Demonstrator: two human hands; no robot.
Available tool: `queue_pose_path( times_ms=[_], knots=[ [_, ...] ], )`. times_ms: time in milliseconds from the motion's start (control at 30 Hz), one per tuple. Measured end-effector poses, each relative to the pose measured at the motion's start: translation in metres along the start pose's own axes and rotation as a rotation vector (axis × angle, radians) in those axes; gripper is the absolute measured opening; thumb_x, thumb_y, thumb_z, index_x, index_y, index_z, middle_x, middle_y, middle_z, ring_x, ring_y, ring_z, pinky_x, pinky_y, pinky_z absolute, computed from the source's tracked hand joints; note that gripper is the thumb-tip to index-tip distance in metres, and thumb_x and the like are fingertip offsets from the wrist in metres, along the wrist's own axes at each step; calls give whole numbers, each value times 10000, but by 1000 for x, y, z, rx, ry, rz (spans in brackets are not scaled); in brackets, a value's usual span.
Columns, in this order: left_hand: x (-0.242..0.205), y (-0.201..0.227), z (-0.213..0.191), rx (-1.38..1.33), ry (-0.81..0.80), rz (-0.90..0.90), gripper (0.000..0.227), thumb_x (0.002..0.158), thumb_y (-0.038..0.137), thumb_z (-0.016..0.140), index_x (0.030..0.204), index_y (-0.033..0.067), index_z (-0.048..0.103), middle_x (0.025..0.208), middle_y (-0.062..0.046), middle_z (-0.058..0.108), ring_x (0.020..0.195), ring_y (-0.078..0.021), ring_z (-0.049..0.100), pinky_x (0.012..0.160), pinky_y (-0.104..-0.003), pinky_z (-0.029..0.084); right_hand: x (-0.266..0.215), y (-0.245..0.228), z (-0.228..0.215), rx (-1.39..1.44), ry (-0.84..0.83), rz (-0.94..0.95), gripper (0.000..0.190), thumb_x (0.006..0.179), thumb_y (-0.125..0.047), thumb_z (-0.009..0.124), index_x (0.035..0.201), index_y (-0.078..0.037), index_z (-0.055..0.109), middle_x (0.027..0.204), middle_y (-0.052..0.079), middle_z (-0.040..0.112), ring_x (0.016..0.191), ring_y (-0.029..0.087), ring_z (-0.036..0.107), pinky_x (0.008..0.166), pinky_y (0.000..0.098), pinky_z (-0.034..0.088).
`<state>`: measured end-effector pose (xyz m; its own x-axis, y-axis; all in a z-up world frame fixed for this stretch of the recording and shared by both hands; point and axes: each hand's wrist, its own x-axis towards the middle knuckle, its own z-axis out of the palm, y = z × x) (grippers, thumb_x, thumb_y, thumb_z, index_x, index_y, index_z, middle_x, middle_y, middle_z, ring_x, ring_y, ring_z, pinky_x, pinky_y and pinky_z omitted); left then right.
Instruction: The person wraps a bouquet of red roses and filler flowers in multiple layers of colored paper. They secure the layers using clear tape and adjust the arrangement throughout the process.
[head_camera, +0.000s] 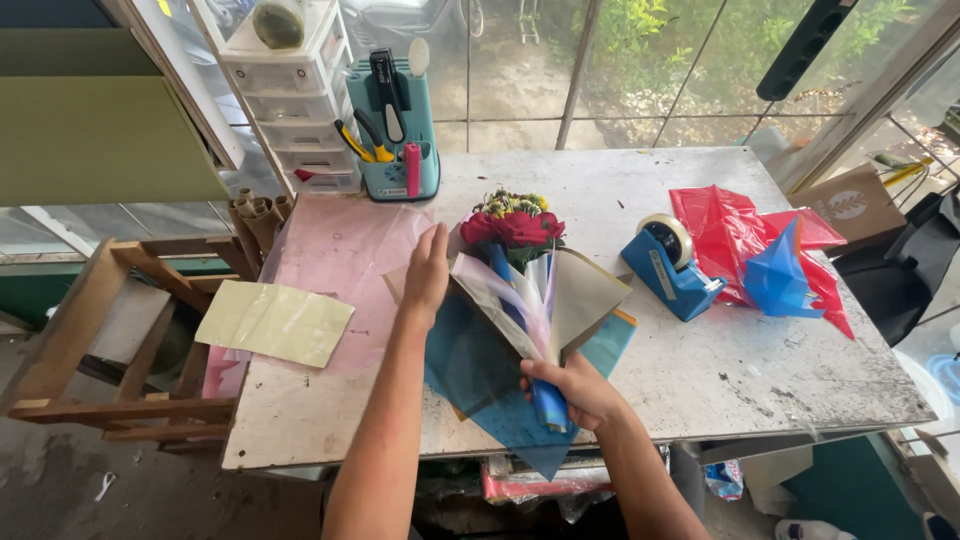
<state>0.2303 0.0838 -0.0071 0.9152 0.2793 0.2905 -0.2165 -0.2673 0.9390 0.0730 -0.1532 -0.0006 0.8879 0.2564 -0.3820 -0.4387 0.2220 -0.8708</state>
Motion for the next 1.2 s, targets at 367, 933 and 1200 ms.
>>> queue_pose_path(
  times_ms=[367, 933, 1200],
  knots=[
    [83, -13, 52, 55, -625, -180, 820, 860, 614, 643, 1467, 76, 522, 1397, -157, 618, 1300, -239, 572, 1078, -316, 415, -10, -14, 7, -348, 30, 27, 490, 787, -236, 791, 1159, 31, 617, 809, 86, 749, 575, 156, 637, 408, 274, 431],
    [85, -44, 53, -259, -698, -156, 375, 924, 153, 632, 1264, 4, 684, 1088, -47, 742, 991, -106, 673, 897, -243, 520, 9, 8, -9, -285, -77, -123, 557, 783, -255, 877, 1161, 85, 648, 936, 126, 745, 788, 170, 735, 697, 291, 604],
    [77, -26, 49, -248, -706, -205, 321, 928, 137, 628, 1210, 8, 711, 1029, -40, 742, 941, -105, 672, 863, -251, 519, 5, -3, 6, -88, 90, -57, 451, 797, -178, 813, 1142, 59, 641, 871, 112, 725, 704, 184, 712, 551, 321, 558]
  ],
)
